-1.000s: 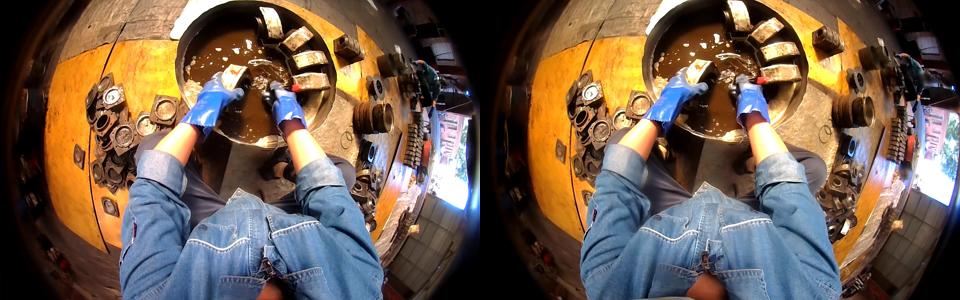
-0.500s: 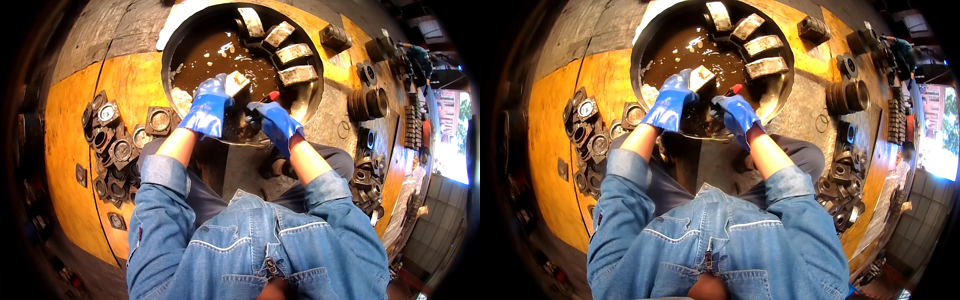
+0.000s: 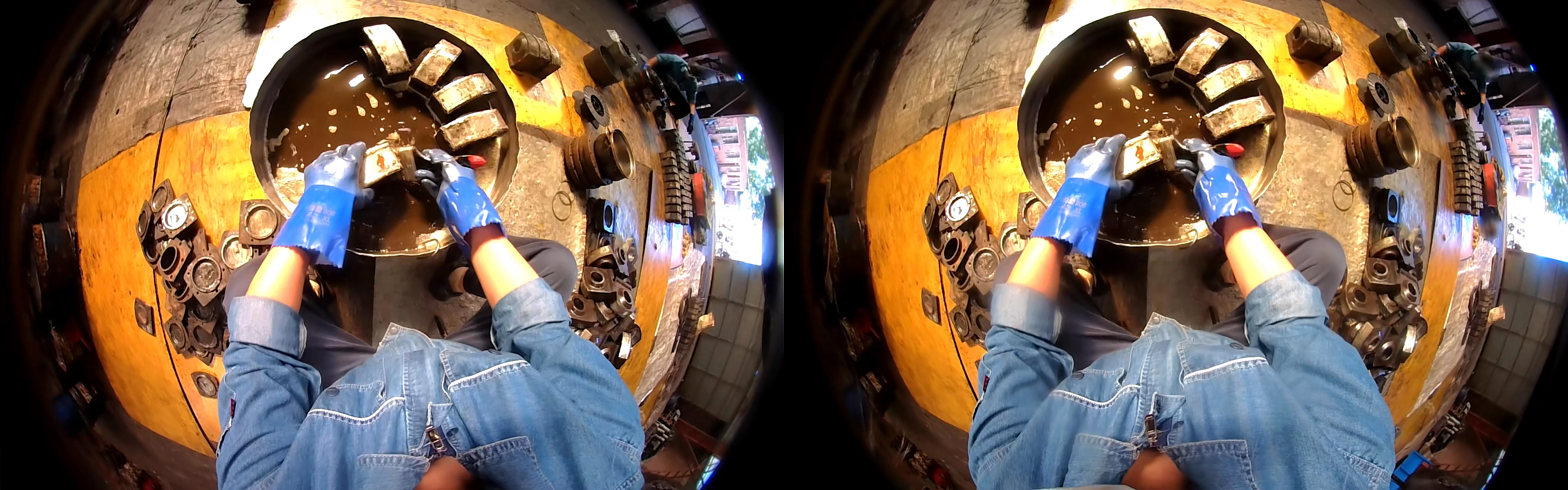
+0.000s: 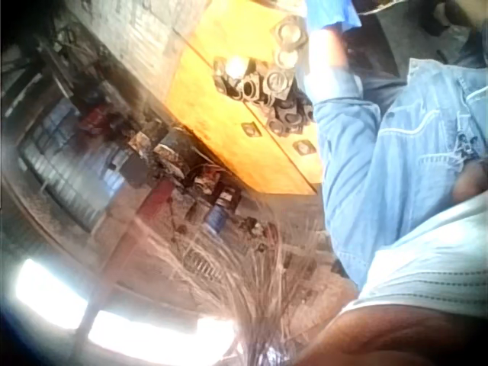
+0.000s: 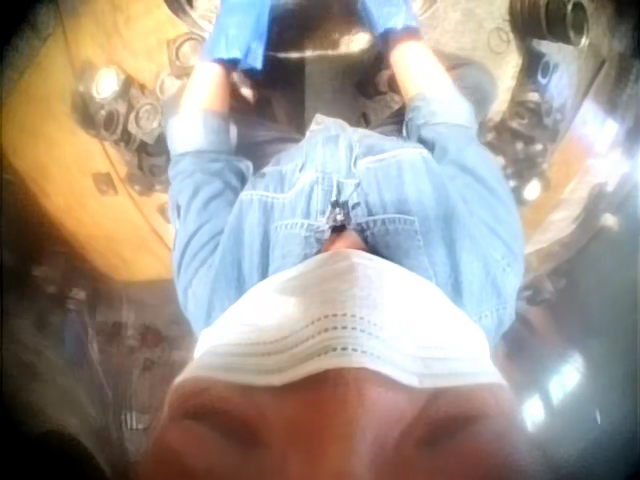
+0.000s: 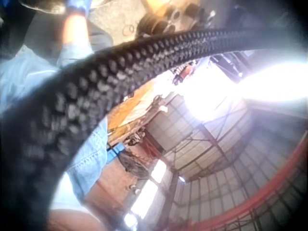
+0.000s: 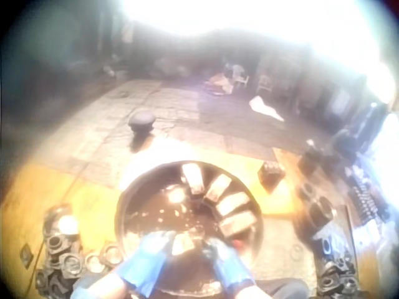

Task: The person cleans mechanical parts. They pick up a metal block from a basin of liquid, scrub it with a brush, and rotate the part to clean its different surfaces.

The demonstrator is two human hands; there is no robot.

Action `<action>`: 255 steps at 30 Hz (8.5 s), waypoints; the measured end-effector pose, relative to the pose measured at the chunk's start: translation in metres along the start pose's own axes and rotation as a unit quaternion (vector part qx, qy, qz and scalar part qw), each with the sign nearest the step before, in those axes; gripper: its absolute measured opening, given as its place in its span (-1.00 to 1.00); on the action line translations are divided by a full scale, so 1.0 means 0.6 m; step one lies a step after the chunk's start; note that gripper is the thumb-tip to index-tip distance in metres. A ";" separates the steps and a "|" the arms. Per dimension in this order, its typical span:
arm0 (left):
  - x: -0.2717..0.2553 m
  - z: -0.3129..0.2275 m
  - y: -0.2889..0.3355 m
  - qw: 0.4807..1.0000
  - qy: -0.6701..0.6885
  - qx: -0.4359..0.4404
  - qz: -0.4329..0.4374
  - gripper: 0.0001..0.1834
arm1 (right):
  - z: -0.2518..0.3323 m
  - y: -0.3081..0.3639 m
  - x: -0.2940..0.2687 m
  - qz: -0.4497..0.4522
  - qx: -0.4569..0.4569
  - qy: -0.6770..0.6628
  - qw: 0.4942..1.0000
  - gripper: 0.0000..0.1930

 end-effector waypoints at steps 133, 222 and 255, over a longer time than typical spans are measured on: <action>0.033 -0.001 0.057 0.930 0.294 -0.199 0.097 -0.44 | 0.054 -0.085 0.075 0.283 -0.059 0.223 0.931 -0.61; -0.019 0.114 0.068 0.809 0.554 -0.194 -0.024 -0.30 | 0.005 0.040 0.182 0.268 -0.098 0.453 0.845 -0.71; -0.050 0.093 0.088 0.806 0.545 -0.225 -0.055 -0.39 | -0.004 0.010 0.038 0.090 -0.329 0.498 0.797 -0.82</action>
Point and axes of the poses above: each hand's wrist, its own y-axis away from the middle knuckle, its own x-axis out of the palm, z = x × y, the point moved 6 cm from there along -y, towards the middle knuckle, and after that the axes turned 5 degrees about -x, right-handed, at the moved point
